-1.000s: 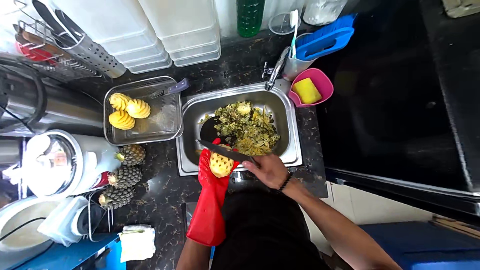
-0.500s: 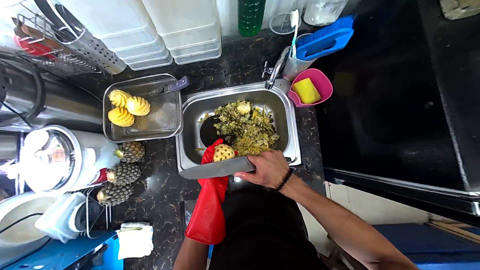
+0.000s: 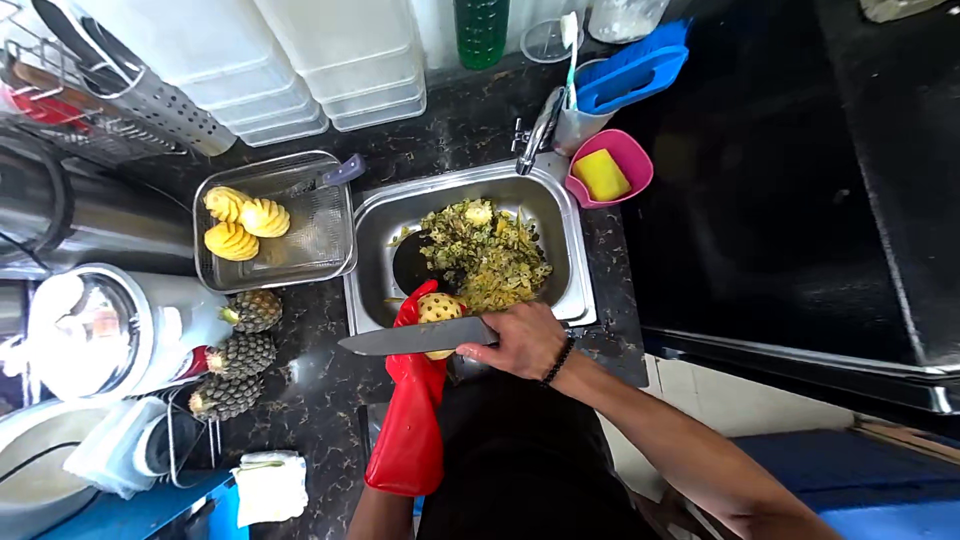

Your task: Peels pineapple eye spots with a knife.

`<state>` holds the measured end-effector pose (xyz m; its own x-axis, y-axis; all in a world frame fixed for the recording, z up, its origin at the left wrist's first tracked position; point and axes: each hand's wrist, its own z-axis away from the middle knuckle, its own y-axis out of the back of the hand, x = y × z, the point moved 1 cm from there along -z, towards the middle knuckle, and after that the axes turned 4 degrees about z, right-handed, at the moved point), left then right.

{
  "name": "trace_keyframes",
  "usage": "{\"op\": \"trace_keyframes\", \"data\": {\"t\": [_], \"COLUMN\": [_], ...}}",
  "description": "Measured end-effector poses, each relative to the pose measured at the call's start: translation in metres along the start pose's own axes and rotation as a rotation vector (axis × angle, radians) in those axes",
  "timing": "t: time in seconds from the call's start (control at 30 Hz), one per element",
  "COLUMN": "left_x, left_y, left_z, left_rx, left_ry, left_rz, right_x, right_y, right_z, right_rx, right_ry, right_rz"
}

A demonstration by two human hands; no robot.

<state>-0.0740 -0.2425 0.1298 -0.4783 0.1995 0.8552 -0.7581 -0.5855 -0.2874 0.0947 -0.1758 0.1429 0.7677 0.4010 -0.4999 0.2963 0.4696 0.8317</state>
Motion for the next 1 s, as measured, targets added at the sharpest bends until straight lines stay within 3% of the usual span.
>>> {"op": "trace_keyframes", "data": {"t": [0.1, 0.23, 0.37, 0.47, 0.6, 0.73, 0.83, 1.0], "left_x": [-0.003, -0.006, 0.004, 0.0, -0.002, -0.003, -0.004, 0.007], "left_y": [0.009, 0.016, -0.011, 0.001, 0.004, 0.004, 0.007, 0.003], "left_z": [0.011, 0.014, 0.005, -0.007, -0.011, -0.003, -0.013, -0.006], "left_rx": [0.153, 0.029, 0.236, 0.015, -0.06, -0.027, -0.023, 0.06], "left_ry": [0.01, 0.009, 0.178, 0.19, 0.176, 0.134, 0.169, 0.136], "left_rz": [-0.158, -0.049, 0.042, 0.226, 0.272, 0.199, 0.297, 0.198], "right_x": [0.019, 0.017, 0.0, 0.01, 0.017, 0.002, 0.013, 0.022], "right_y": [-0.005, -0.006, -0.001, -0.001, -0.002, -0.003, -0.01, -0.005], "right_z": [-0.003, -0.001, 0.001, -0.005, -0.002, 0.004, 0.001, -0.001], "right_rx": [-0.017, -0.068, -0.039, -0.016, 0.011, 0.047, 0.093, -0.021], "right_ry": [-0.096, -0.142, -0.096, -0.132, -0.082, -0.025, -0.056, -0.166], "right_rz": [-0.02, -0.101, -0.081, -0.079, -0.125, -0.075, -0.052, -0.072]}}
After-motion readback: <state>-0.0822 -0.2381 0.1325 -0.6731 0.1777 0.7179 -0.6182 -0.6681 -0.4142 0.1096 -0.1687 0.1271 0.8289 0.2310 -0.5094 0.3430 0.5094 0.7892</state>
